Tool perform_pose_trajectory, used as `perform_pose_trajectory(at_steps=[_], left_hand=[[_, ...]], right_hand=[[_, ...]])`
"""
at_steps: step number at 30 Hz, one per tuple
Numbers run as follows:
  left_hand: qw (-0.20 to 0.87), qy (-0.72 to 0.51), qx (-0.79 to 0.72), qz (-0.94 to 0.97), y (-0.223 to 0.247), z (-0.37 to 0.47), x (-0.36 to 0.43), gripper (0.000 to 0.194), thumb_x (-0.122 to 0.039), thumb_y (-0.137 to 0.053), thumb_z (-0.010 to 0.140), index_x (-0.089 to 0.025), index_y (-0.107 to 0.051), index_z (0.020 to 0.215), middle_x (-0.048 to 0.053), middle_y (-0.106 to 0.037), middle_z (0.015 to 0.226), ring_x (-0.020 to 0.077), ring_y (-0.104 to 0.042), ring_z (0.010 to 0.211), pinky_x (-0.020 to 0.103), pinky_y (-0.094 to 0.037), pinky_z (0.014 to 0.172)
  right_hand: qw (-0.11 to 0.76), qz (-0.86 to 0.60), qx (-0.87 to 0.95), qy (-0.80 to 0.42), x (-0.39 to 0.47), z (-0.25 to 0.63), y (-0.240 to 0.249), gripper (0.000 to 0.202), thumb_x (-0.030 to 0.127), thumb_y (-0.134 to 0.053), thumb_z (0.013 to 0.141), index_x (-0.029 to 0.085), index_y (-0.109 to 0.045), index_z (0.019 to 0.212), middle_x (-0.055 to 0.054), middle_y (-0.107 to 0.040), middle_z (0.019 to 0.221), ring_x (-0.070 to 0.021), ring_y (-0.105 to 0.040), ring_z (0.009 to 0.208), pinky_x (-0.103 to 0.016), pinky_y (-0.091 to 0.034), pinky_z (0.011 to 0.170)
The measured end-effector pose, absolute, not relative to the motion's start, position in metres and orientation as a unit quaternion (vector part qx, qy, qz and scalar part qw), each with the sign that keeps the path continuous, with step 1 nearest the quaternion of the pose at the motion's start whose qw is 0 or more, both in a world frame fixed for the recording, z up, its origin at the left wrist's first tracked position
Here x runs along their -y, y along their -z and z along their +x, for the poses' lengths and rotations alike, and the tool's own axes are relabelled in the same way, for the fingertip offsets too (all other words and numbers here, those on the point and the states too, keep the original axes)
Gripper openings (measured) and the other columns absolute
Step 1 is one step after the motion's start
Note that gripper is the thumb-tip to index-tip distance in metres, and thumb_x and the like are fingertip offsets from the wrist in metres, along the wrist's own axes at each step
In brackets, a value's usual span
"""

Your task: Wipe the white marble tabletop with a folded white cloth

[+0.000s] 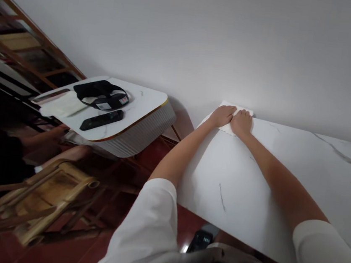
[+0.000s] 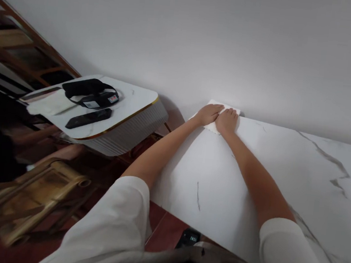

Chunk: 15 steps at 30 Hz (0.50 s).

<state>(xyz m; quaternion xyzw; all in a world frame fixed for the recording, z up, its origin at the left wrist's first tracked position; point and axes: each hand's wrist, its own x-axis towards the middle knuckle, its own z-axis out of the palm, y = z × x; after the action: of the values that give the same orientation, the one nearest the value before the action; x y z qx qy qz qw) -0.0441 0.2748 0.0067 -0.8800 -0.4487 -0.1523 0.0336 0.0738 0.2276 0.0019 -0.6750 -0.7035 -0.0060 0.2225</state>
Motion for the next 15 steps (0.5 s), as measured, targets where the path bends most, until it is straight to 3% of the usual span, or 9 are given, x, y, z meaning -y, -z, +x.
perform_pose_trajectory(at_steps=[7, 15], left_hand=[[0.004, 0.095, 0.413, -0.906, -0.01, -0.058, -0.204, 0.056, -0.024, -0.03, 0.091, -0.014, -0.043, 0.145, 0.01, -0.04, 0.154, 0.0189, -0.035, 0.143, 0.036, -0.024, 0.118], [0.016, 0.075, 0.449, -0.89, -0.011, -0.106, -0.089, 0.057, -0.026, -0.027, 0.092, -0.014, -0.039, 0.147, 0.01, -0.038, 0.155, 0.0181, -0.032, 0.144, 0.036, -0.023, 0.118]], right_hand=[[0.236, -0.673, 0.7, 0.004, -0.162, 0.065, 0.01, 0.052, 0.018, -0.034, 0.093, -0.01, -0.046, 0.135, -0.031, -0.045, 0.143, -0.0426, -0.036, 0.135, -0.053, -0.027, 0.107], [0.183, -0.625, 0.758, -0.024, -0.056, 0.026, -0.007, 0.054, 0.015, -0.034, 0.091, -0.01, -0.046, 0.137, -0.034, -0.044, 0.143, -0.0455, -0.038, 0.134, -0.062, -0.03, 0.104]])
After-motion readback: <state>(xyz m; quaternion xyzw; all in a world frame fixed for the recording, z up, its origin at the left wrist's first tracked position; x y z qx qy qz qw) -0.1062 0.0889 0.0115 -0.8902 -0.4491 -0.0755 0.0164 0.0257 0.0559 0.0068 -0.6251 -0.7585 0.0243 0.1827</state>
